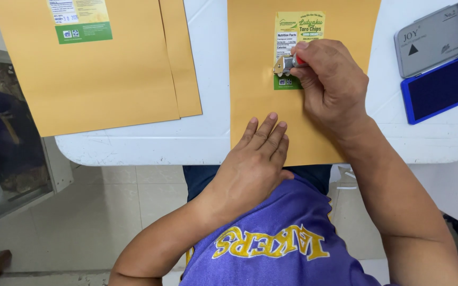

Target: Stamping labels and envelopes using a hand stamp and ink pad

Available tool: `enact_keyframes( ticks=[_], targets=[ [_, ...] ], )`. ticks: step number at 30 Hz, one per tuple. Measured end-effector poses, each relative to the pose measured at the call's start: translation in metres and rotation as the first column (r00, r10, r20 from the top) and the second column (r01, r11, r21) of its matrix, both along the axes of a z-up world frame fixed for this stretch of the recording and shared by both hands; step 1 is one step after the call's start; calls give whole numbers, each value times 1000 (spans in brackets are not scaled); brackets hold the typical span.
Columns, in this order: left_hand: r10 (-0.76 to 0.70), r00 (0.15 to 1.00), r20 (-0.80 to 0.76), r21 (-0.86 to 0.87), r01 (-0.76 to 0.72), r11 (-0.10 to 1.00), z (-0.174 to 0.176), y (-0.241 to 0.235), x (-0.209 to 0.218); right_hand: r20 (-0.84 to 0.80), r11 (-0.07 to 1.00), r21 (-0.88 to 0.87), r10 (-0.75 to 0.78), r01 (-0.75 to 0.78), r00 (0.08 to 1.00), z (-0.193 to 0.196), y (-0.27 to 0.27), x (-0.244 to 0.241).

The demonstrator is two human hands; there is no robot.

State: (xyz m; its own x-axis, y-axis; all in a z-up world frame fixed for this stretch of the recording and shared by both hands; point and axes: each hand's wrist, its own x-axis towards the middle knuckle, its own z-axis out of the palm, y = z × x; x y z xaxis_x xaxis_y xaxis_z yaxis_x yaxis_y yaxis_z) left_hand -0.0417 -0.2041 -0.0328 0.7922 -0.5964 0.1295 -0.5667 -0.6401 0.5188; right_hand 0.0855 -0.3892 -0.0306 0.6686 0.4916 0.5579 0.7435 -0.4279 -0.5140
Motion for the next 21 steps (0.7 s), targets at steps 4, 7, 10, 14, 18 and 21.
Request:
enact_keyframes(
  ticks=[4,7,10,14,18,21],
  targets=[
    [-6,1000,-9,61,7,998,-2,-3,0,10,1000,-2,-2,2,1000,0,2,-1],
    [-14,1000,8,105,13,994,-3,-6,0,11,1000,3,-7,7,1000,0,2,-2],
    [-18,1000,17,132,16,991,-3,-6,0,9,1000,-3,-10,10,1000,-1,1,-2],
    [-35,999,-20,95,37,995,-6,-6,1,-172,998,-1,-66,67,983,14,-1,-4],
    [-28,999,-44,31,30,999,-6,-3,2,-346,935,325,-20,140,938,15,-36,-6],
    [-43,997,-68,-13,42,999,1,0,5,-311,853,446,-136,270,941,17,-84,-13]
  ],
)
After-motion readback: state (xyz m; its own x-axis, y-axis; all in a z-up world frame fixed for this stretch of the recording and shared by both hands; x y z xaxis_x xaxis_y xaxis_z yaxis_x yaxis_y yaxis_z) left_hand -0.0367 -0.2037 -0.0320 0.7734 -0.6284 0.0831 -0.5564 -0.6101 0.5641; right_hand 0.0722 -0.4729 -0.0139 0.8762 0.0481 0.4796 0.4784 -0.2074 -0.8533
